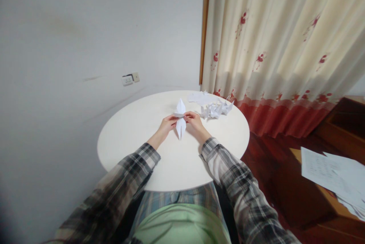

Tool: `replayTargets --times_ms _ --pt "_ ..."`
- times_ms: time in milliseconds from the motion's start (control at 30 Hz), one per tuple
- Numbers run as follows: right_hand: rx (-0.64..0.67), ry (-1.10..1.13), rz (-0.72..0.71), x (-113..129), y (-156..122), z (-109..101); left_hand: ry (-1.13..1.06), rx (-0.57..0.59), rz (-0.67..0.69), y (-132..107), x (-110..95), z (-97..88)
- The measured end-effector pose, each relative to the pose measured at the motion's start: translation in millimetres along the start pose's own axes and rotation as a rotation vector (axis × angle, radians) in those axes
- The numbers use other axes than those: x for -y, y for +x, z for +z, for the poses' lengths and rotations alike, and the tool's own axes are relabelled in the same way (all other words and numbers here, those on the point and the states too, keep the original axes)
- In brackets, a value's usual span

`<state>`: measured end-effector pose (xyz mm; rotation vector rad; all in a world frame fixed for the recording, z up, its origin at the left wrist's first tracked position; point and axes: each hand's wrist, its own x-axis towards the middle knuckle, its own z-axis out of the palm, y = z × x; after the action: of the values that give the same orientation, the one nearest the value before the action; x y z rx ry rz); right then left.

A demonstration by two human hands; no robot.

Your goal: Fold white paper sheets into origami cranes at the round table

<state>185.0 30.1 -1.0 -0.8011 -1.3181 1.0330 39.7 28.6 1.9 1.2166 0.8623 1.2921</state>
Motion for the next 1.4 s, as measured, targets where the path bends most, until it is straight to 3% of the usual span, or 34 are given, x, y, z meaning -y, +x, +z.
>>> replayTargets --times_ms 567,833,1167,1400 --pt "-0.061 -0.053 0.012 -2 3 0 0.065 0.015 -0.002 -2 -5 2.1" --pt "-0.064 -0.084 0.009 2 1 2 0.102 -0.001 0.065 -4 -4 1.3" --pt "-0.17 -0.115 -0.146 1 5 8 0.167 -0.149 0.271 1 -6 6.9" --pt "-0.221 -0.349 -0.332 6 -1 8 0.302 -0.23 0.366 0 -9 9.7"
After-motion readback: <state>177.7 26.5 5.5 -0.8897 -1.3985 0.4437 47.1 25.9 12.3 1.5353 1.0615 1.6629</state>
